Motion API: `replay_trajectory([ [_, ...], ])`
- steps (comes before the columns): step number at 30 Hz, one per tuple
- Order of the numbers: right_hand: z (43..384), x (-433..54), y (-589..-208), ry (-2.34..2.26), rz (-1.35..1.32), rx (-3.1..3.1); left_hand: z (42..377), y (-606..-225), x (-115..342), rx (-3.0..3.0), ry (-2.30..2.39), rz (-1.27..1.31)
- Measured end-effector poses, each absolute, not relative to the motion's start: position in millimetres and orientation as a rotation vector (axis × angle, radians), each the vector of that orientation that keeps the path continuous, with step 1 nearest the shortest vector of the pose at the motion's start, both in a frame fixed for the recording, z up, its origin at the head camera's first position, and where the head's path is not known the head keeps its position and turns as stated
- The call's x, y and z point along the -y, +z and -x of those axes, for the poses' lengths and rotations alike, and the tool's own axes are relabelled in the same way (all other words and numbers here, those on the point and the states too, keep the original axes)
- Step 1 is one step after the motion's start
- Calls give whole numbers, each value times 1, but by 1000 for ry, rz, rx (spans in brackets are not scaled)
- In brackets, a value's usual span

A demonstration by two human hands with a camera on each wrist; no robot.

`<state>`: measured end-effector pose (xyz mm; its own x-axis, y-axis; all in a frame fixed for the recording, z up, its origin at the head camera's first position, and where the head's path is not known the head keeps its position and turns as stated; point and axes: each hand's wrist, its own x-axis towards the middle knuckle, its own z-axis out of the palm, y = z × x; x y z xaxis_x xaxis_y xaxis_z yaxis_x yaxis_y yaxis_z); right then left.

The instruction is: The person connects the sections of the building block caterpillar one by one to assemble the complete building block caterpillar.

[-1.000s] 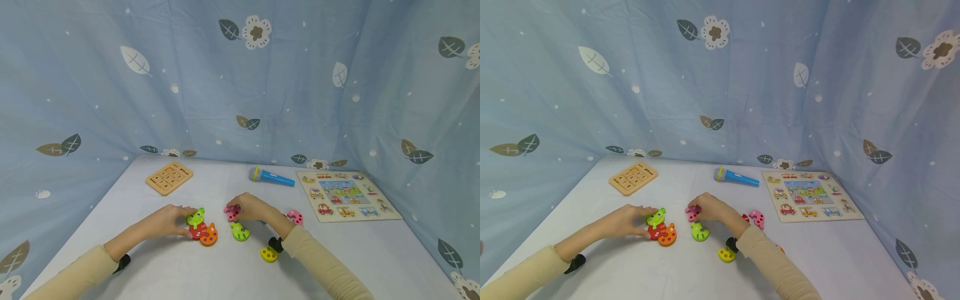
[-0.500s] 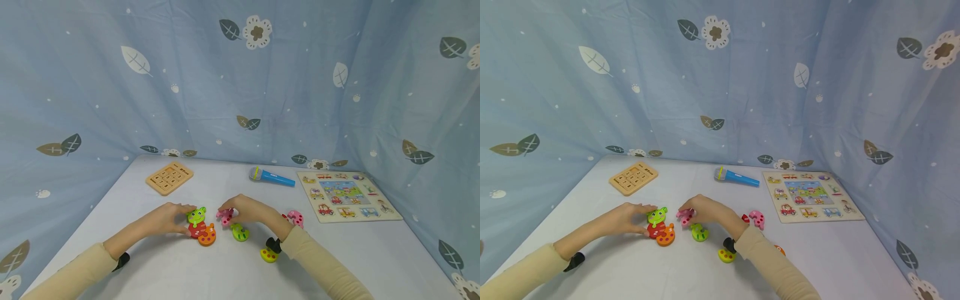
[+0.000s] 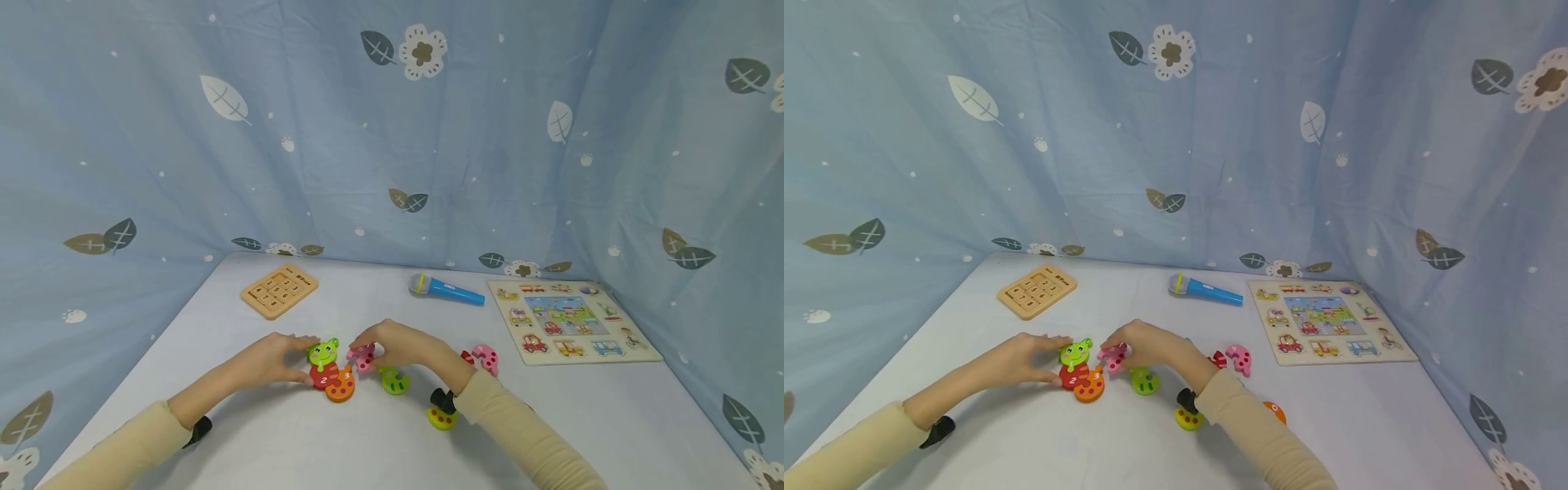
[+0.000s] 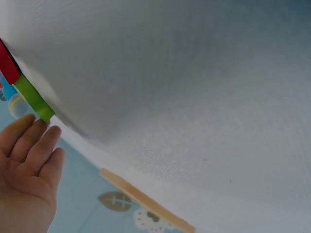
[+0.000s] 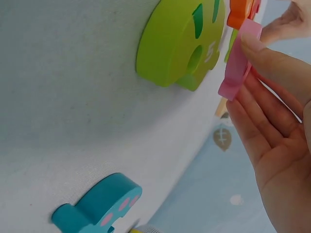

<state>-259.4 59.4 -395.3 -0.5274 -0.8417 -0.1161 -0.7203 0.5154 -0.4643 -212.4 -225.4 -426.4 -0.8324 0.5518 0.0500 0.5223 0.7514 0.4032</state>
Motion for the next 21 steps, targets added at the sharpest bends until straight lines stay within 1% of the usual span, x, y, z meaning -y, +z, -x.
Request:
replay_trajectory([
  [21, 258, -52, -398, -459, 1425, -2368, 219, -422, 226, -2786, 630, -964],
])
